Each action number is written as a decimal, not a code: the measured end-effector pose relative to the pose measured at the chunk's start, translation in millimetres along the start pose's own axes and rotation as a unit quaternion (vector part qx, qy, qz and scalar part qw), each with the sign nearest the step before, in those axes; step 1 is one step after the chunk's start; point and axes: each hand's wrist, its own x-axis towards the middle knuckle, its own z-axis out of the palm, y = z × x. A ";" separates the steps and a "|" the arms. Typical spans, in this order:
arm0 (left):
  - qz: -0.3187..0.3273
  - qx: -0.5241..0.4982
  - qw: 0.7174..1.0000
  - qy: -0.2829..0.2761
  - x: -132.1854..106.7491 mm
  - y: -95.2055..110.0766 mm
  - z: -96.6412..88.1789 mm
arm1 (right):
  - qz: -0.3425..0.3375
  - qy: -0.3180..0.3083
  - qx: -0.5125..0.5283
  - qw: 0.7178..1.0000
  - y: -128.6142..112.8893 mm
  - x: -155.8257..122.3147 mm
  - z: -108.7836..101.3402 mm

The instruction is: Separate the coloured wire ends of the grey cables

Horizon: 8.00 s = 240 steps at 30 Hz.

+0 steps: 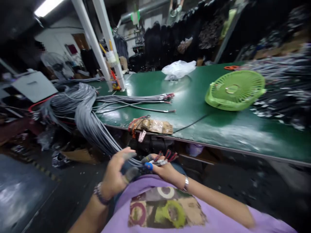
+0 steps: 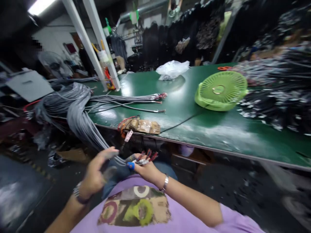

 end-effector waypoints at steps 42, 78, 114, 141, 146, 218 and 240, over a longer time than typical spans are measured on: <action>-0.146 -0.451 0.834 0.283 5.4 -31.7 29.3 | -0.134 0.015 -0.115 0.984 0.4 17.6 1.7; -0.223 -0.410 0.884 0.006 36.3 -16.7 53.2 | -0.098 -0.090 -0.094 0.987 38.2 40.8 0.0; -0.279 -0.304 0.911 0.008 16.8 -22.0 66.2 | 0.074 -0.052 0.124 0.988 17.2 43.5 -5.2; -0.333 -0.425 0.825 0.167 14.9 -30.2 76.5 | -0.006 -0.033 0.048 0.998 11.0 34.8 -1.1; -0.325 -0.416 0.838 0.141 15.2 -26.3 72.7 | 0.032 -0.041 0.047 0.998 8.7 37.6 -6.8; -0.323 -0.327 0.885 0.069 8.6 -28.9 70.2 | 0.082 -0.082 0.160 0.980 7.8 50.4 5.1; -0.324 -0.375 0.866 0.071 6.8 -33.2 75.3 | 0.138 0.043 0.168 0.975 14.8 51.5 9.0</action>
